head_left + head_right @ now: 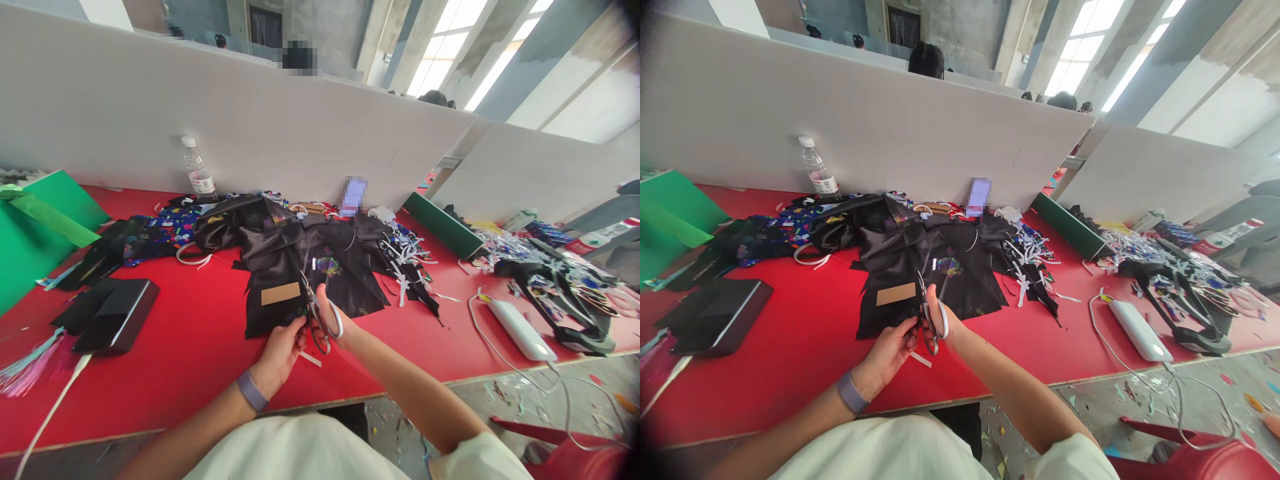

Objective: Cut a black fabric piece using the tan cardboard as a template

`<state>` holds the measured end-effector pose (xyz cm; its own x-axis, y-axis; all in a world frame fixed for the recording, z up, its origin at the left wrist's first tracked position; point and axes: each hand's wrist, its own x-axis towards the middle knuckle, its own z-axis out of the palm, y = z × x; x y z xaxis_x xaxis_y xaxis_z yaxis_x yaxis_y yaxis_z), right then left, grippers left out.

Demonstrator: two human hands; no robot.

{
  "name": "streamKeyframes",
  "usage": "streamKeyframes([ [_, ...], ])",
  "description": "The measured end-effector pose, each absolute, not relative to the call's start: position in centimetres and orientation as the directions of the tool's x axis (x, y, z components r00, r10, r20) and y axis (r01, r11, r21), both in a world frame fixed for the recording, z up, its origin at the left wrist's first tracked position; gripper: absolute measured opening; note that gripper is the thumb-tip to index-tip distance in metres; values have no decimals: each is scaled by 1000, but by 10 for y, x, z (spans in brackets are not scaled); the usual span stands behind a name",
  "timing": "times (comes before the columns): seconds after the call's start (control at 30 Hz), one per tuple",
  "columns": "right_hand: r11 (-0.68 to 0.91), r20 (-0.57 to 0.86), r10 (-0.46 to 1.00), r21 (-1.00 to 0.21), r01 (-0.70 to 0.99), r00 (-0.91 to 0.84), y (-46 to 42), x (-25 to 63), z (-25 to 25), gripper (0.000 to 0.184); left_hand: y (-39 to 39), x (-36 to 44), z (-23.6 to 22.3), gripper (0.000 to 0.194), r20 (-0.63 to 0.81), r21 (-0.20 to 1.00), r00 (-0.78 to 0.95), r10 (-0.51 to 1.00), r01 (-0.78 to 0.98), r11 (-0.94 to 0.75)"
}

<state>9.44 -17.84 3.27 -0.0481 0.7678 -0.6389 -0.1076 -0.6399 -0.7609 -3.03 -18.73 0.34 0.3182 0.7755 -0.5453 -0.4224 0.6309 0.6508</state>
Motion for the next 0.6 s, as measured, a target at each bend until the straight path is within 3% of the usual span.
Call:
streamKeyframes([
  [0.6, -653, -654, 756, -753, -78, -22, -177, 95, 31, 67, -187, -30, 1, 20, -563, 613, 316, 764, -460, 642],
])
